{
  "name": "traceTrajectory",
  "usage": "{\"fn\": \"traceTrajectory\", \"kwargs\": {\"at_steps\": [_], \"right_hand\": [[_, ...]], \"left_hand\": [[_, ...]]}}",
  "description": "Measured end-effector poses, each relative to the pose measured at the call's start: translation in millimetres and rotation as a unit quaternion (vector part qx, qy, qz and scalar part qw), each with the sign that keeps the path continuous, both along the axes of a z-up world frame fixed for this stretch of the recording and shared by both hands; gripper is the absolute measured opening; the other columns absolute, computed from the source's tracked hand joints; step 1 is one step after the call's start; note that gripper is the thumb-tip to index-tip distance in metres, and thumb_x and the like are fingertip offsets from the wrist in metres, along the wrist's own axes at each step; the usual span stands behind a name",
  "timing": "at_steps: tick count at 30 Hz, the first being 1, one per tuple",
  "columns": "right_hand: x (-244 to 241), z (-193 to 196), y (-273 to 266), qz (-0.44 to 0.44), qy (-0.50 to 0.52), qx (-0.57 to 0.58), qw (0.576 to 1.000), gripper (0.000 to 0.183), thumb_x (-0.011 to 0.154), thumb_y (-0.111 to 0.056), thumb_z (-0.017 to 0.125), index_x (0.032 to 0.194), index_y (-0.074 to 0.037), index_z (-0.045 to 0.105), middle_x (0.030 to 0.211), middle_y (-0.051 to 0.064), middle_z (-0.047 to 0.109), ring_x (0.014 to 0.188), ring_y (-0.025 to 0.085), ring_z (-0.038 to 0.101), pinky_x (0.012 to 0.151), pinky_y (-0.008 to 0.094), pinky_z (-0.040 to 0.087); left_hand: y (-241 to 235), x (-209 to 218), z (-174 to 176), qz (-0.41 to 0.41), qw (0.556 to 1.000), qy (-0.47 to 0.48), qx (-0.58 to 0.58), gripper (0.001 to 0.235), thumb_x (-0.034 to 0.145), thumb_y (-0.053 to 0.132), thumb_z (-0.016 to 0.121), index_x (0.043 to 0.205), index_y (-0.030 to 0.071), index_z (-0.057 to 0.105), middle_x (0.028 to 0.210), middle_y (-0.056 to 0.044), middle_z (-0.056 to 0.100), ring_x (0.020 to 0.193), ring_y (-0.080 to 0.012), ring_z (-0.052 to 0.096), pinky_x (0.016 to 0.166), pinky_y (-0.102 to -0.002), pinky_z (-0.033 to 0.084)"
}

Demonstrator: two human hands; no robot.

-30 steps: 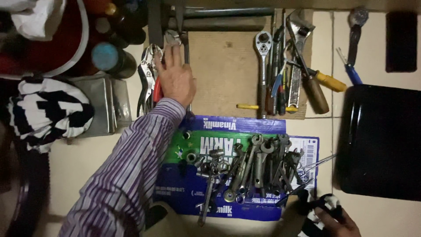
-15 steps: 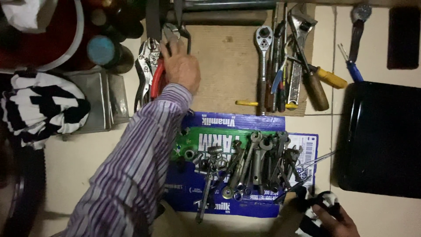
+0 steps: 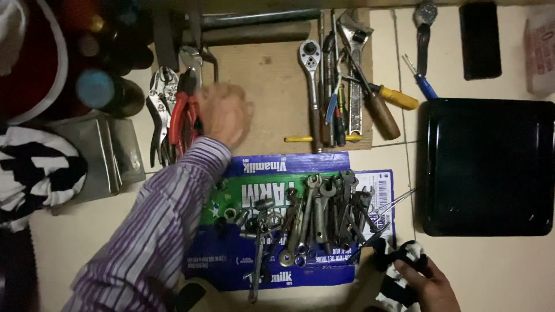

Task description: The person sits on the floor and wipes various metal tools, including wrenches and pliers, with a cloth. They pick up each tool from a pile on a cardboard box, clean it thoroughly, and place it back down.

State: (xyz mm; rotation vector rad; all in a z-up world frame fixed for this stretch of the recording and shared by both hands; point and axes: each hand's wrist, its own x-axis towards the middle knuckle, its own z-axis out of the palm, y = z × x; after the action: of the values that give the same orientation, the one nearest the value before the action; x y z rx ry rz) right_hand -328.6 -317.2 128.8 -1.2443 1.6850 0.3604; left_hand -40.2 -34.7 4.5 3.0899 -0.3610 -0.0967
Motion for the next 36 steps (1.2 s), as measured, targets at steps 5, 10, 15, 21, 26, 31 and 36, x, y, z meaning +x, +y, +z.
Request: {"fn": "traceTrajectory", "kwargs": {"at_steps": [5, 10, 15, 21, 26, 31, 36], "right_hand": [[-3.5, -3.9, -8.5, 0.047, 0.025, 0.001, 0.999, 0.046, 0.093, -0.001, 0.064, 0.139, -0.004, 0.062, 0.133, 0.026, 0.064, 0.126, 0.045, 0.056, 0.111, 0.055, 0.039], [-1.0, 3.0, -10.6, 0.005, 0.035, 0.009, 0.999, 0.045, 0.093, -0.004, 0.065, 0.138, -0.006, 0.062, 0.133, 0.026, 0.063, 0.125, 0.047, 0.056, 0.109, 0.057, 0.039], [-3.4, -2.6, -18.2, 0.021, 0.05, 0.037, 0.998, 0.053, 0.092, -0.009, 0.064, 0.145, -0.009, 0.056, 0.139, 0.027, 0.06, 0.131, 0.047, 0.052, 0.112, 0.058, 0.036], [-15.9, -6.7, -18.5, 0.017, 0.007, 0.014, 1.0, 0.048, 0.089, -0.002, 0.067, 0.137, -0.003, 0.064, 0.132, 0.027, 0.065, 0.126, 0.045, 0.056, 0.111, 0.055, 0.037], [-14.5, -3.6, -15.6, 0.045, -0.014, 0.018, 0.999, 0.055, 0.085, 0.006, 0.069, 0.136, -0.002, 0.053, 0.129, 0.028, 0.061, 0.12, 0.045, 0.058, 0.104, 0.056, 0.045], [-13.3, 0.5, -11.7, 0.052, 0.007, 0.029, 0.998, 0.07, 0.082, 0.011, 0.069, 0.144, -0.009, 0.044, 0.143, 0.023, 0.055, 0.13, 0.043, 0.054, 0.112, 0.055, 0.044], [-23.4, -17.5, -18.7, 0.042, -0.006, 0.012, 0.999, 0.056, 0.087, 0.007, 0.068, 0.141, -0.006, 0.055, 0.135, 0.022, 0.061, 0.124, 0.041, 0.056, 0.108, 0.053, 0.044]], "left_hand": [[-77.1, -14.1, 37.5, 0.206, 0.884, 0.328, -0.261, 0.028, 0.097, 0.045, 0.063, 0.103, 0.02, 0.071, 0.107, -0.002, 0.073, 0.097, -0.0217, 0.066, 0.087, -0.042, 0.053], [-127.3, -44.6, 32.3, 0.192, 0.874, 0.375, -0.241, 0.047, 0.101, 0.058, 0.049, 0.107, 0.014, 0.065, 0.095, -0.004, 0.064, 0.086, -0.0226, 0.06, 0.075, -0.04, 0.053], [-134.7, -49.2, 15.9, 0.21, 0.87, 0.376, -0.241, 0.065, 0.096, 0.065, 0.047, 0.128, 0.01, 0.064, 0.124, -0.013, 0.068, 0.113, -0.0345, 0.064, 0.087, -0.049, 0.054], [-133.7, -48.0, 29.4, 0.279, 0.818, 0.39, -0.319, 0.051, 0.105, 0.05, 0.045, 0.097, 0.011, 0.076, 0.092, -0.006, 0.073, 0.084, -0.0235, 0.067, 0.074, -0.038, 0.054], [-133.3, -38.3, 18.5, 0.381, 0.709, 0.431, -0.408, 0.035, 0.099, 0.033, 0.06, 0.119, 0.008, 0.072, 0.123, -0.009, 0.073, 0.098, -0.0275, 0.073, 0.073, -0.031, 0.065], [-128.5, -40.5, 16.1, 0.318, 0.759, 0.419, -0.385, 0.041, 0.103, 0.05, 0.051, 0.106, 0.012, 0.065, 0.091, -0.003, 0.06, 0.079, -0.0189, 0.06, 0.068, -0.032, 0.055], [-118.6, -44.9, 12.5, 0.325, 0.789, 0.378, -0.359, 0.056, 0.099, 0.061, 0.043, 0.115, 0.014, 0.071, 0.111, -0.007, 0.073, 0.099, -0.0262, 0.068, 0.084, -0.04, 0.056]]}}
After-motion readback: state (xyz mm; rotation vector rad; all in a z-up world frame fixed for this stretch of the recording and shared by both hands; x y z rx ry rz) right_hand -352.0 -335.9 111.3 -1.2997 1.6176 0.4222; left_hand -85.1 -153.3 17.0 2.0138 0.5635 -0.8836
